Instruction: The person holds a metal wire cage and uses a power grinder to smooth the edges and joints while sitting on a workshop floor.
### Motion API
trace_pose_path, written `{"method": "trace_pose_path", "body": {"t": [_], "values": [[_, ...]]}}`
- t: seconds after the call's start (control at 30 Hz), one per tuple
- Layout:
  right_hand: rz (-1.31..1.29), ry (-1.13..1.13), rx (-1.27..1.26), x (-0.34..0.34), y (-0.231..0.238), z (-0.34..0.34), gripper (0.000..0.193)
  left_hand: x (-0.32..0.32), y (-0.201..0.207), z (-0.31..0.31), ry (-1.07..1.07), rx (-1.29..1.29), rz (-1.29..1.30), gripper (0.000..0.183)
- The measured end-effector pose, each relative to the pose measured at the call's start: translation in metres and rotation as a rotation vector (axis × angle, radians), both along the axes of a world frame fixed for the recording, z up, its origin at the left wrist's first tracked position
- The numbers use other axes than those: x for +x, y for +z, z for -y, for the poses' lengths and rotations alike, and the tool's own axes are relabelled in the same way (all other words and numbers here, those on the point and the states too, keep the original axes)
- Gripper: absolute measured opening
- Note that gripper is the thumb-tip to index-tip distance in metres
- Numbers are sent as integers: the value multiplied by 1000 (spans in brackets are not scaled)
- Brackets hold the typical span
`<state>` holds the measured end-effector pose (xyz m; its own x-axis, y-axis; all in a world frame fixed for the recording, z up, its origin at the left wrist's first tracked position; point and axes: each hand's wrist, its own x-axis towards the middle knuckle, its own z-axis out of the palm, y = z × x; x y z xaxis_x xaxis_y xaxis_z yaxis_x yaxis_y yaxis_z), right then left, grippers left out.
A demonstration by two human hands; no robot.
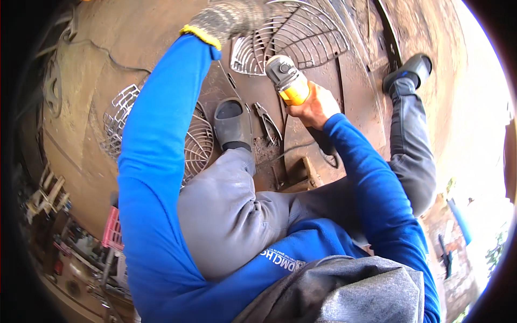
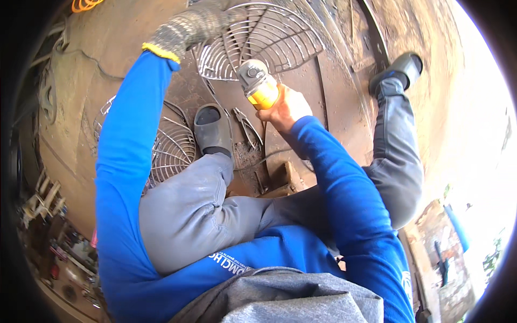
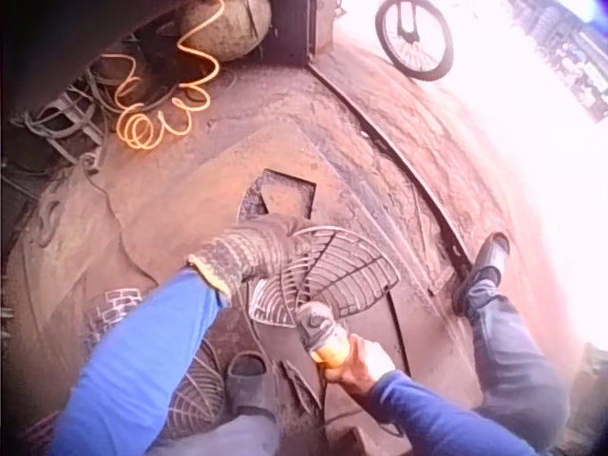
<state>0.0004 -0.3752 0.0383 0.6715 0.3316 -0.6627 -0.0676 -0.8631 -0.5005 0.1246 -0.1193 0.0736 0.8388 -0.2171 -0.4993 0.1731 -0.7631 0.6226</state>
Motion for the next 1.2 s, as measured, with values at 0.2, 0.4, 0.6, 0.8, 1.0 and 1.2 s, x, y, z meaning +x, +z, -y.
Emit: {"method": "trace_pose_path", "body": {"t": [0.2,0.4,0.6,0.8,1.0,1.2], "values": [[-26,74,12,12,-36,-12,67,3,17,9,136,-9,-59,34],[19,115,13,14,-41,-22,67,6,18,18,130,75,-1,40],[-3,136,-7,14,-31,-25,65,10,11,20,161,58,-37,46],[-19,167,-31,17,-24,-25,61,12,11,22,196,71,-55,52],[-7,205,-61,21,-18,-28,60,13,-4,26,258,129,-124,60],[17,190,-97,17,-18,-23,59,8,-24,12,-17,138,93,55]]}}
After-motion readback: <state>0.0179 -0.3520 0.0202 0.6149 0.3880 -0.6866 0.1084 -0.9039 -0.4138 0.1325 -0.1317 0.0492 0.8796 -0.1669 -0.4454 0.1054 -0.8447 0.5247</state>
